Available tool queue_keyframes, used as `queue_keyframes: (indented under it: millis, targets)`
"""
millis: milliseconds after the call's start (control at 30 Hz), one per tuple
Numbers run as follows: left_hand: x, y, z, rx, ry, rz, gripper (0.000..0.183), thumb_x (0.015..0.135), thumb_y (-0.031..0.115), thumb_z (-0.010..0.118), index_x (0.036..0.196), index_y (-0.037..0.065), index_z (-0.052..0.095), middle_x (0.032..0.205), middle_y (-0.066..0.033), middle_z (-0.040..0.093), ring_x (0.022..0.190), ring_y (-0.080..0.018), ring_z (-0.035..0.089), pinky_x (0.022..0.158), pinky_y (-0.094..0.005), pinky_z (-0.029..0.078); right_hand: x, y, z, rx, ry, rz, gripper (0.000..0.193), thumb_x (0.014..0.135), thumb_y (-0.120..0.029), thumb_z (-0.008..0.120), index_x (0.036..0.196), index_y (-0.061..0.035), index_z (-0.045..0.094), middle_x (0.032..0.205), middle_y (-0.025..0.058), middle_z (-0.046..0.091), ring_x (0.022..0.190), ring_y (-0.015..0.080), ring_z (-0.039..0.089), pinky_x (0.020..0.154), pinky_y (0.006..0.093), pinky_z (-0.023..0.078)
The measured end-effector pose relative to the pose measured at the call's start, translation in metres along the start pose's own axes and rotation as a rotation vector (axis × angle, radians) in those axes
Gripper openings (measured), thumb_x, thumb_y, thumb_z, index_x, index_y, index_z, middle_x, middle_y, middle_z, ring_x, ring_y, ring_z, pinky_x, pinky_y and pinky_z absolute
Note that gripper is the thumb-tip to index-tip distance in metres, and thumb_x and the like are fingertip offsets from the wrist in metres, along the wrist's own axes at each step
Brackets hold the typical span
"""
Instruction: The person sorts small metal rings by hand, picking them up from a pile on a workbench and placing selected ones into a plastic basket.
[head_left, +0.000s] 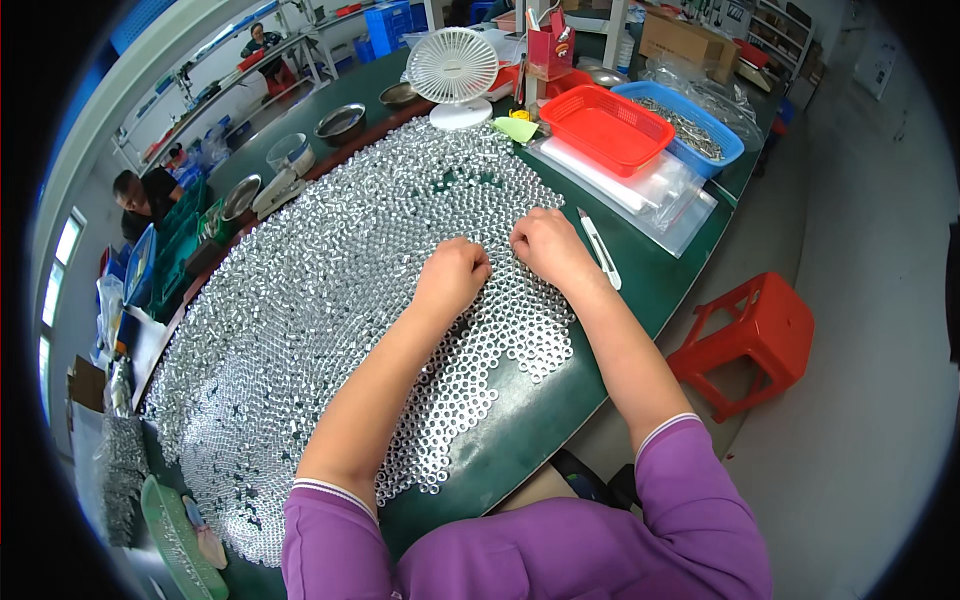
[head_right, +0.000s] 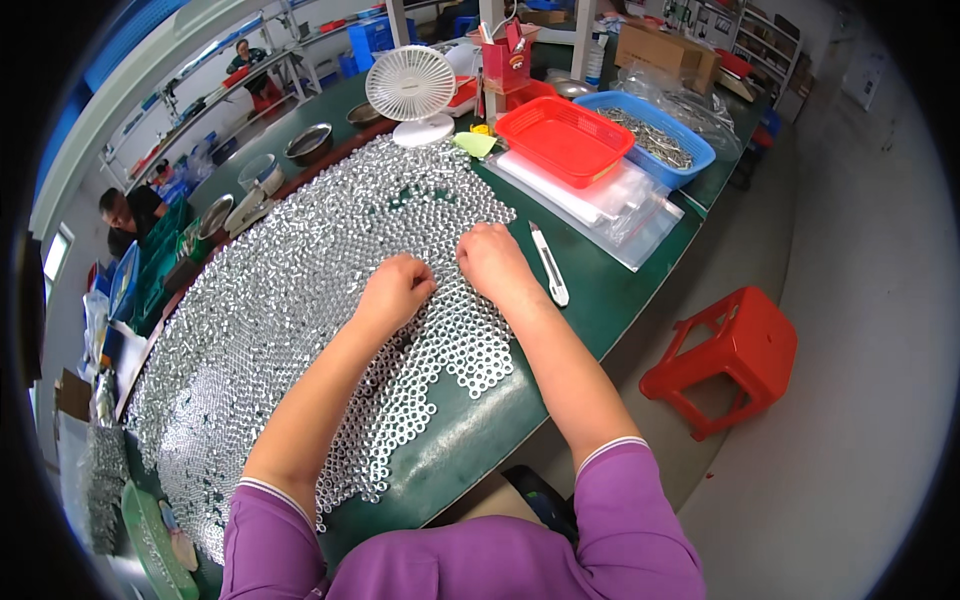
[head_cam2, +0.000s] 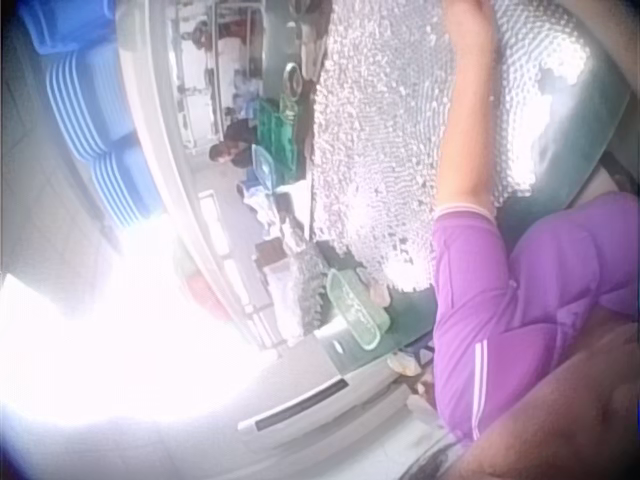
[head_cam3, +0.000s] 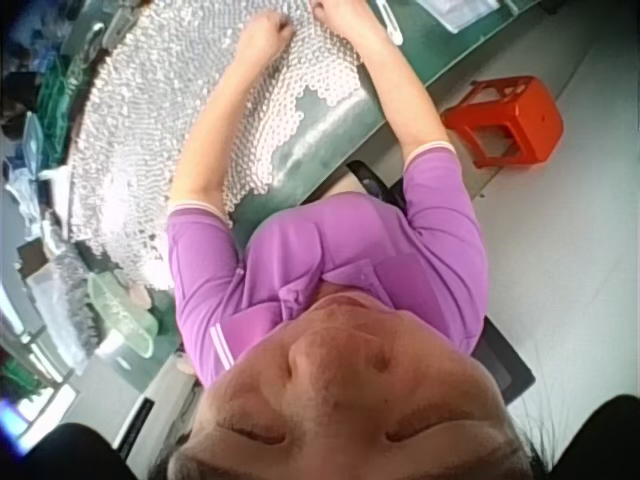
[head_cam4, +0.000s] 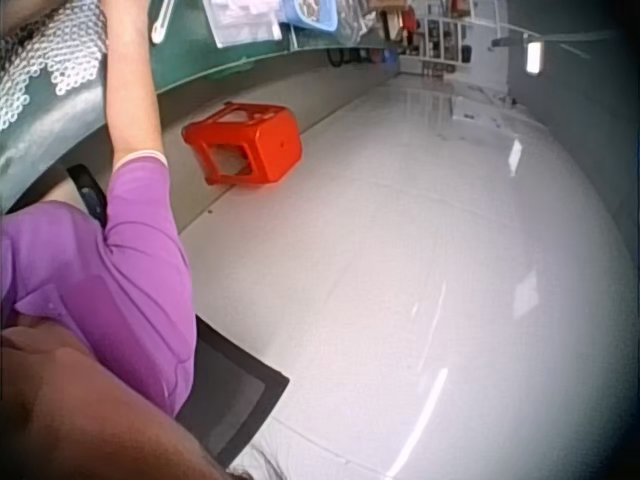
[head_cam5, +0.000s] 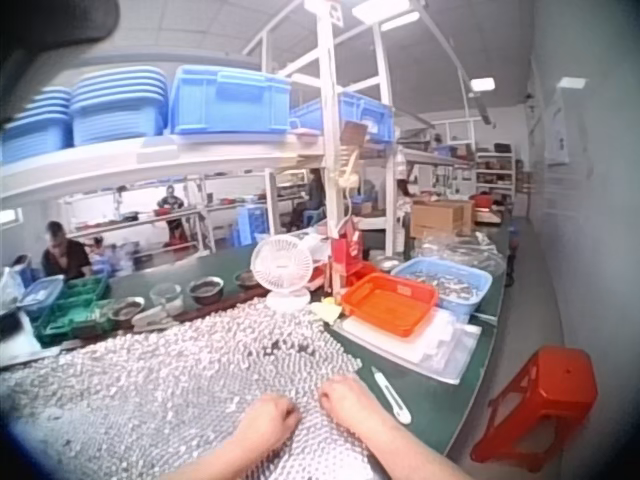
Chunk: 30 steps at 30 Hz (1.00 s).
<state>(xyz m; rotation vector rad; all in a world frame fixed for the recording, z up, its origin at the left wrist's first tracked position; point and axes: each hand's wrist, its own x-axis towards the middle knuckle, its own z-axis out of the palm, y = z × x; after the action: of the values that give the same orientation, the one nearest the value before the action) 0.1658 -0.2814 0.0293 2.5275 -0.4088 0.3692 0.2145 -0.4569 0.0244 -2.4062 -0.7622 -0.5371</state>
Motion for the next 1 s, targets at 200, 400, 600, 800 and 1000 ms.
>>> queue_keyframes:
  millis: [200, 400, 600, 800, 1000]
  targets:
    - [0.000, -0.005, -0.016, -0.109, 0.042, -0.158, 0.011, 0.072, 0.012, 0.067, 0.077, 0.004, 0.062, 0.078, -0.0097, 0.059, 0.071, -0.0241, 0.057, 0.066, -0.0346, 0.046, 0.009, 0.009, 0.001, -0.049, -0.147, 0.072, 0.006, 0.069, -0.010, 0.061, 0.068, -0.0073, 0.066, 0.075, 0.0136, 0.062, 0.074, 0.0334, 0.060, 0.074, 0.0415, 0.049]
    - [0.015, -0.025, -0.013, -0.056, 0.109, -0.053, 0.013, 0.071, 0.011, 0.067, 0.083, 0.007, 0.065, 0.077, -0.0076, 0.057, 0.073, -0.0225, 0.056, 0.068, -0.0332, 0.046, 0.025, -0.006, 0.000, 0.144, -0.171, 0.073, 0.006, 0.065, -0.014, 0.065, 0.067, -0.0080, 0.066, 0.072, 0.0130, 0.062, 0.071, 0.0317, 0.061, 0.070, 0.0406, 0.049]
    - [0.034, -0.023, 0.002, -0.015, 0.056, -0.078, 0.012, 0.069, 0.015, 0.069, 0.079, 0.009, 0.065, 0.076, -0.0062, 0.056, 0.079, -0.0239, 0.055, 0.070, -0.0359, 0.045, 0.024, -0.011, 0.010, -0.072, -0.152, -0.017, 0.005, 0.067, -0.010, 0.063, 0.069, -0.0059, 0.064, 0.073, 0.0119, 0.062, 0.077, 0.0292, 0.060, 0.073, 0.0392, 0.048]
    - [0.046, -0.031, 0.001, 0.093, 0.042, 0.046, 0.009, 0.071, 0.015, 0.066, 0.072, 0.007, 0.064, 0.078, -0.0086, 0.058, 0.083, -0.0281, 0.056, 0.073, -0.0400, 0.046, 0.021, -0.006, 0.006, 0.026, -0.142, -0.123, 0.003, 0.067, -0.010, 0.062, 0.068, -0.0070, 0.063, 0.075, 0.0107, 0.061, 0.078, 0.0297, 0.058, 0.072, 0.0397, 0.048]
    - [0.050, -0.027, -0.009, 0.085, -0.083, 0.044, 0.010, 0.069, 0.014, 0.069, 0.071, 0.007, 0.063, 0.077, -0.0078, 0.058, 0.083, -0.0272, 0.056, 0.072, -0.0376, 0.045, 0.037, 0.024, -0.023, 0.132, 0.113, 0.250, 0.007, 0.069, -0.013, 0.065, 0.070, -0.0066, 0.064, 0.073, 0.0113, 0.061, 0.073, 0.0288, 0.060, 0.069, 0.0391, 0.049]
